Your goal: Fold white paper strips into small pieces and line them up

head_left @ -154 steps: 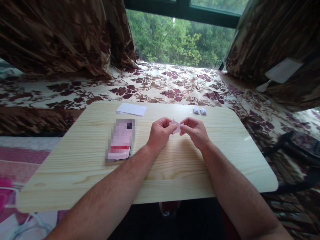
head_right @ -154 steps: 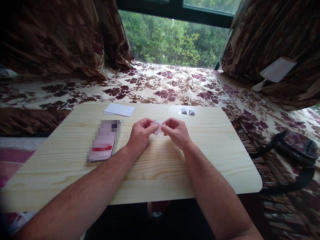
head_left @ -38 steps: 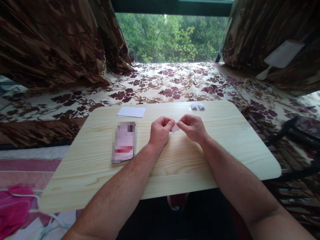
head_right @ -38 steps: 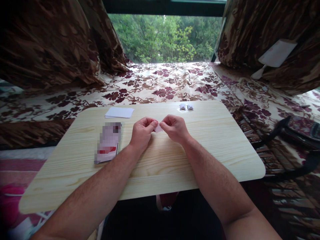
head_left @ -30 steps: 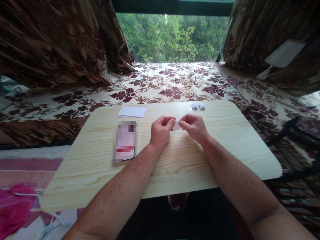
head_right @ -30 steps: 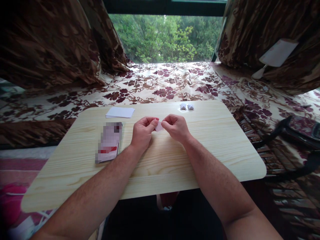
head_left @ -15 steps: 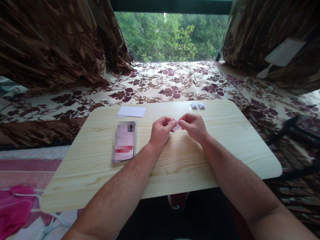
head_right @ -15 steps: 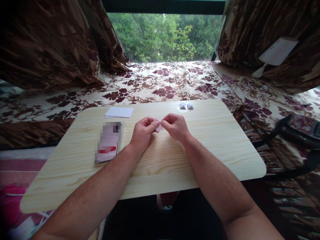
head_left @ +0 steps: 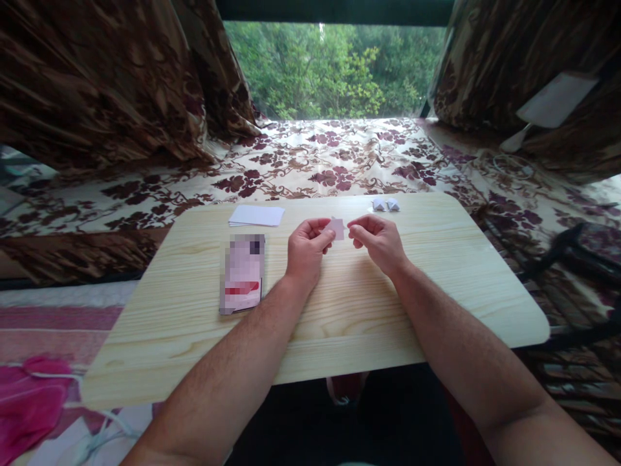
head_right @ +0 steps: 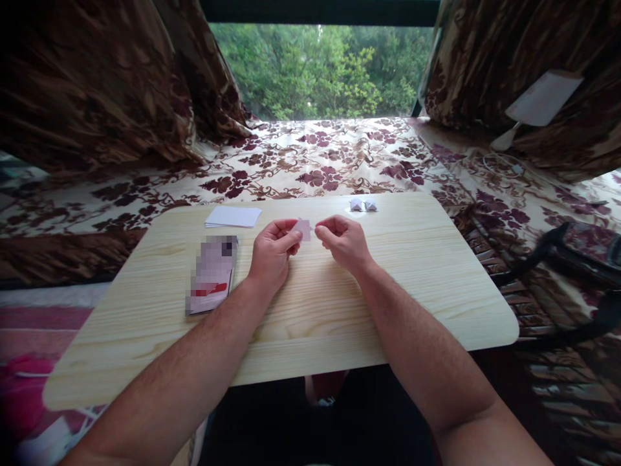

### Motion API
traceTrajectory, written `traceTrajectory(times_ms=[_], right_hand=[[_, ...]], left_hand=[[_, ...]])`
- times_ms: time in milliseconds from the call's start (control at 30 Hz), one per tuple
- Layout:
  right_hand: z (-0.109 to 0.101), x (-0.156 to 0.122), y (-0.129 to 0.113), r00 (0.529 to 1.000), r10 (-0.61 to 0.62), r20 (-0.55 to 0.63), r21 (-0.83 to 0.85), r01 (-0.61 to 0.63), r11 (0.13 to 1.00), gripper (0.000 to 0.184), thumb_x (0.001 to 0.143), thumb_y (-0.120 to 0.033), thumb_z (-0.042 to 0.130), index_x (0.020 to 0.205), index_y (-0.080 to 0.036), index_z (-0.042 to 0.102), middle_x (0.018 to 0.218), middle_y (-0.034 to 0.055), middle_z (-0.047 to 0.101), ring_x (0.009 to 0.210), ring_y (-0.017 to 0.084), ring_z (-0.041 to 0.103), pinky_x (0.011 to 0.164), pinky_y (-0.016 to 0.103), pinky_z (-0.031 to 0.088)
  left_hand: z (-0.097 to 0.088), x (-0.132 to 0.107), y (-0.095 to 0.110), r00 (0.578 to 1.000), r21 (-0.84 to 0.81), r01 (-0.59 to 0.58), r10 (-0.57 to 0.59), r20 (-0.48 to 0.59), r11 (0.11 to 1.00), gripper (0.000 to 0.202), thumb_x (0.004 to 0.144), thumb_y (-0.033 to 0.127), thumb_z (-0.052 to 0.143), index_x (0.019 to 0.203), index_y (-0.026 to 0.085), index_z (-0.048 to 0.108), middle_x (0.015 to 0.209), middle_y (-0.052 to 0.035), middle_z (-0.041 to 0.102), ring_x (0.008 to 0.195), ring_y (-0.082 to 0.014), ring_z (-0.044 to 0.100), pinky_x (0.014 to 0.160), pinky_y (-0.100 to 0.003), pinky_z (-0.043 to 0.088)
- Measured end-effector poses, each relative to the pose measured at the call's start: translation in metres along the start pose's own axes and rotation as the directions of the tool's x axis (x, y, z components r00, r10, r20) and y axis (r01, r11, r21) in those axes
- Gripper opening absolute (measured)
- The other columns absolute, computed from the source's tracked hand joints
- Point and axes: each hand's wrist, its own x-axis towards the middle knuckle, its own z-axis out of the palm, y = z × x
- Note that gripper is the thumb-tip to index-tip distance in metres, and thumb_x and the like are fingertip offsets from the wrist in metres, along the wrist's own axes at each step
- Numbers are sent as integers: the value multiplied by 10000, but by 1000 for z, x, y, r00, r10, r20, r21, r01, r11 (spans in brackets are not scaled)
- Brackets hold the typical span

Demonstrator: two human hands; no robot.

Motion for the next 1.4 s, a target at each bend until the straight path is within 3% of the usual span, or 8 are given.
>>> traceTrajectory(times_ms=[233,400,567,667,933,1167,1400], right_hand=[[4,-4,0,995,8,100,-39,-4,999,234,732,-357,761,699,-165,630,592,-24,599,521,92,493,501,241,381],[4,-3,1,998,-59,26,-68,61,996,213,753,-331,731,679,-169,615,544,-40,546,503,85,452,482,243,321],[2,-1,2,997,-78,-16,-58,77,995,183,746,-301,722,674,-171,616,549,-42,545,501,85,449,477,243,312],[3,-2,2,995,-94,-26,-48,93,995,164,750,-284,709,672,-173,616,547,-43,545,496,81,437,467,238,306],[5,-3,6,986,-154,-58,-111,147,983,92,738,-253,706,729,-176,657,669,-7,637,575,118,563,515,246,456],[5,-6,6,962,-273,-24,-231,260,937,43,759,-234,683,765,-191,685,724,-8,677,667,131,620,619,257,521],[1,-7,6,939,-340,39,-278,338,899,110,800,-184,638,835,-212,739,817,7,736,750,149,667,717,287,543]], left_hand=[[0,0,-1,1000,16,-16,15,16,1000,369,652,242,779,982,175,629,695,29,653,546,-104,589,472,-212,378],[3,-5,3,997,79,9,-15,78,997,391,648,250,772,1009,165,648,742,2,692,594,-128,633,508,-223,422],[2,-7,3,991,75,42,-52,126,996,191,713,308,727,838,165,704,738,-9,685,642,-125,607,572,-239,474],[0,-6,0,992,134,18,-35,125,991,176,710,322,749,757,157,710,673,-7,672,594,-113,572,560,-236,460],[0,-6,-3,982,198,13,-50,183,980,194,704,317,779,764,146,710,632,-20,684,564,-125,610,556,-238,487],[1,-7,0,979,217,85,-123,165,972,308,714,423,791,737,126,716,657,-66,707,584,-146,649,565,-247,517],[4,-9,2,973,129,164,-182,144,978,277,718,396,763,719,125,709,648,-64,698,566,-150,654,550,-249,527]])
